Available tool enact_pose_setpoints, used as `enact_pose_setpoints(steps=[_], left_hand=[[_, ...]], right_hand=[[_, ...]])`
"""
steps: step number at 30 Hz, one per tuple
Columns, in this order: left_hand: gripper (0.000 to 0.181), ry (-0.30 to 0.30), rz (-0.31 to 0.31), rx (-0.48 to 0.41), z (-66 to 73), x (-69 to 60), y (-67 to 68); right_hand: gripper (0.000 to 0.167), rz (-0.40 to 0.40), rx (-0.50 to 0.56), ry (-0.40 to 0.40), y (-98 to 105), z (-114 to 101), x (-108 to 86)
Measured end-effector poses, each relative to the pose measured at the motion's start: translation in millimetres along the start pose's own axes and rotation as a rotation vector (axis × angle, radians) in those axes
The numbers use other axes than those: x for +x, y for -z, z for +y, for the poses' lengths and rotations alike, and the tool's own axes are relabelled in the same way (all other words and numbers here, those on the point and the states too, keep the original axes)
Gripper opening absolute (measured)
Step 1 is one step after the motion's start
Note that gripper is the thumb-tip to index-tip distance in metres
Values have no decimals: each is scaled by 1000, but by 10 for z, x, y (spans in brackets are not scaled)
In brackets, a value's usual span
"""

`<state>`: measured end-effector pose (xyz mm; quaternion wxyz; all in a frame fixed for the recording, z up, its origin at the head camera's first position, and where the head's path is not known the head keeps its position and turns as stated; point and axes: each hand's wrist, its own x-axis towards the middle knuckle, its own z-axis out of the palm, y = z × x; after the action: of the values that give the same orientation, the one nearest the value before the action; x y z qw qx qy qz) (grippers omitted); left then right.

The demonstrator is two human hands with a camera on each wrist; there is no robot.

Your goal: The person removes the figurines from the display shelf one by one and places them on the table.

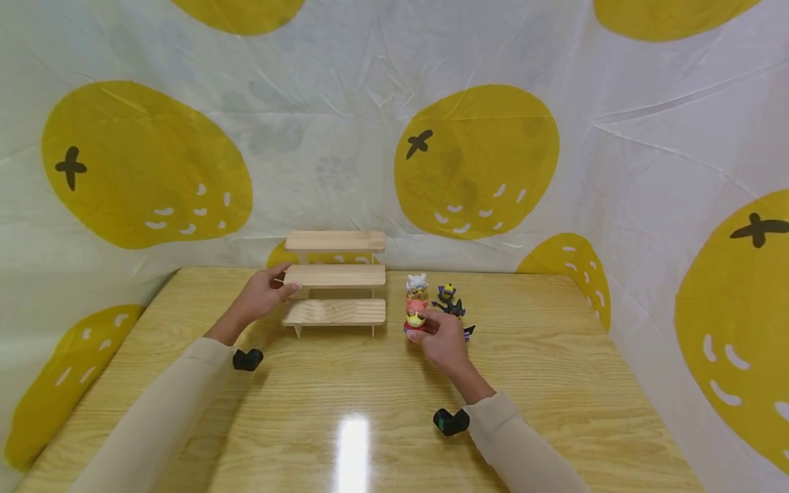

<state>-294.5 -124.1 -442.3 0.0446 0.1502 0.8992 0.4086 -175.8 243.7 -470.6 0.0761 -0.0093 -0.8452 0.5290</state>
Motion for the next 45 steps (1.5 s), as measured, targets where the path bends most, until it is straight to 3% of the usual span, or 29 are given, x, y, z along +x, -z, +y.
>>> enact_pose_setpoints(steps=[16, 45], left_hand=[[72, -4, -6, -10, -5, -10, 9], [72, -3, -2, -5, -3, -2, 5]], right_hand=[[40, 2, -44, 1, -19, 20, -13], [41, 4, -8, -17, -42, 58, -12]])
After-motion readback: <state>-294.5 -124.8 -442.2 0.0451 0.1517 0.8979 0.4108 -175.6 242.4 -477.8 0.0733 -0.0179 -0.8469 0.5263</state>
